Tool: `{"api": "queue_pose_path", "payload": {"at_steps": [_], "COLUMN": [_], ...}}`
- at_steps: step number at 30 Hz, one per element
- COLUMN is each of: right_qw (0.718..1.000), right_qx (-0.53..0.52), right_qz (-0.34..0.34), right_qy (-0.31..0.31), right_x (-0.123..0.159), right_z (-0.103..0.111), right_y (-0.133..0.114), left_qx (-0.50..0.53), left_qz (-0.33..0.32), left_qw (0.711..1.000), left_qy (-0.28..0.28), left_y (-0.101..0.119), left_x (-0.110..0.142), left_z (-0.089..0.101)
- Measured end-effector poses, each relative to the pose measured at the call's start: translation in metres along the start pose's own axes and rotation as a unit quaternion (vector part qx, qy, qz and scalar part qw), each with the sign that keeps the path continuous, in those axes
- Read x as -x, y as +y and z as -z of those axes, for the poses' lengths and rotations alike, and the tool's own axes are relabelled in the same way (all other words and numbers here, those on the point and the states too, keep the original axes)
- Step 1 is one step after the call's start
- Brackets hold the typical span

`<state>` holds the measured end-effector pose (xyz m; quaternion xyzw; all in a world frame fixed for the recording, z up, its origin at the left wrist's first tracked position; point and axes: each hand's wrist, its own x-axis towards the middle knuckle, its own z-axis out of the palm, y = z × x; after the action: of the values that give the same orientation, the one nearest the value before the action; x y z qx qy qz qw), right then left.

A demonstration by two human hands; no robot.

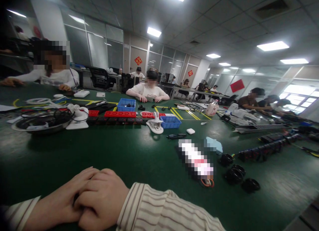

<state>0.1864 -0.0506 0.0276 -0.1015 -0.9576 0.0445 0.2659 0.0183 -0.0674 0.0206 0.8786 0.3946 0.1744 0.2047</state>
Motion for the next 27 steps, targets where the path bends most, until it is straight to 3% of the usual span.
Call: {"api": "queue_pose_path", "payload": {"at_steps": [5,8,11,14,16,18,22,27], "right_qw": [0.997,0.998,0.993,0.971,0.956,0.958,0.979,0.991], "right_qx": [-0.009,-0.030,-0.045,-0.046,-0.034,-0.005,0.074,0.104], "right_qz": [0.067,0.047,-0.028,-0.156,-0.227,-0.250,-0.188,-0.079], "right_qy": [-0.042,0.009,0.103,0.177,0.180,0.137,0.036,0.017], "right_x": [0.000,0.002,0.004,0.004,0.004,0.003,0.001,0.000], "right_z": [-0.002,-0.002,0.002,0.005,0.005,0.003,-0.002,-0.001], "right_y": [0.002,0.001,-0.001,-0.004,-0.005,-0.004,-0.002,-0.004], "left_qx": [-0.007,-0.029,-0.047,-0.068,-0.085,-0.095,-0.096,-0.038], "left_qz": [-0.004,-0.029,-0.037,-0.029,-0.017,0.002,0.014,-0.024], "left_qw": [1.000,0.999,0.997,0.994,0.992,0.990,0.992,0.999], "left_qy": [-0.017,0.007,0.057,0.079,0.094,0.104,0.078,0.011], "left_y": [-0.005,-0.019,-0.029,-0.024,-0.016,-0.008,-0.004,-0.011], "left_x": [-0.001,0.004,0.011,0.015,0.015,0.014,0.009,0.003], "left_z": [-0.001,-0.009,-0.016,-0.017,-0.015,-0.013,-0.009,-0.004]}}
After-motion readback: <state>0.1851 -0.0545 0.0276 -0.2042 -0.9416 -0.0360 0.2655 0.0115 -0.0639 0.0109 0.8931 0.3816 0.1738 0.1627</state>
